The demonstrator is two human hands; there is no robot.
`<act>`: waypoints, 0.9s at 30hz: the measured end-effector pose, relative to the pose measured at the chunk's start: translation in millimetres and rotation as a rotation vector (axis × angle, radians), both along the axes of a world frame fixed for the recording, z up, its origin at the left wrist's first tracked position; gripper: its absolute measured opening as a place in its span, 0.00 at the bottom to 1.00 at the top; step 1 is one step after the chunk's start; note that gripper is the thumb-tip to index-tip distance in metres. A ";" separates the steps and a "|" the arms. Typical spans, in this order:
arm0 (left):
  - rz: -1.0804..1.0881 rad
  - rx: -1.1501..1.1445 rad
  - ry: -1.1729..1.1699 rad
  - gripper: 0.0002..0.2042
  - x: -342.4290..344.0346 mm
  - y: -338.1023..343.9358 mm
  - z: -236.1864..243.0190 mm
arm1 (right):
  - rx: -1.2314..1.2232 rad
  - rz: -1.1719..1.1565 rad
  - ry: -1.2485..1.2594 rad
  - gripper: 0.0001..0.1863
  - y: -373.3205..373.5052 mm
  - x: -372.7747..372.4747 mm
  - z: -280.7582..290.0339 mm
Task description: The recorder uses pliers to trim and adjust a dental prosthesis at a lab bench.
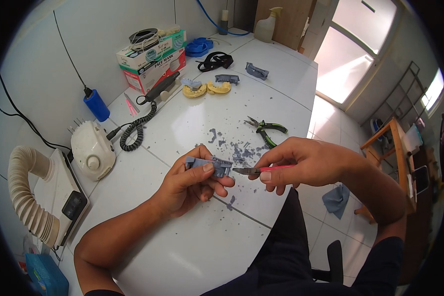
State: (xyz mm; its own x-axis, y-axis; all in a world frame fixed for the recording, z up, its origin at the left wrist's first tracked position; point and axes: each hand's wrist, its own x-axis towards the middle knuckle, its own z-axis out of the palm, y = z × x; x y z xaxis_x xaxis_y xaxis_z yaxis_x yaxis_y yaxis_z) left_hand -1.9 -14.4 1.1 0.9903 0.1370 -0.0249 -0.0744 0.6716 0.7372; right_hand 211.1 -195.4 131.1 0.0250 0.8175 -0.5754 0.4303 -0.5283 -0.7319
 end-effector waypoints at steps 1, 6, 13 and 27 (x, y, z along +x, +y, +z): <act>-0.005 0.007 0.002 0.10 -0.1 0.4 -0.1 | 0.009 0.013 0.004 0.30 -0.4 -0.1 -0.2; -0.020 0.043 0.026 0.11 -0.2 0.2 1.7 | 0.013 0.008 -0.013 0.29 -3.1 -1.0 2.1; 0.028 0.160 0.051 0.11 -0.2 -3.2 5.6 | 0.001 0.034 -0.053 0.30 -1.9 -1.9 1.7; 0.136 0.539 0.221 0.11 0.0 -18.2 21.6 | -0.037 0.074 -0.311 0.32 2.7 -6.4 4.6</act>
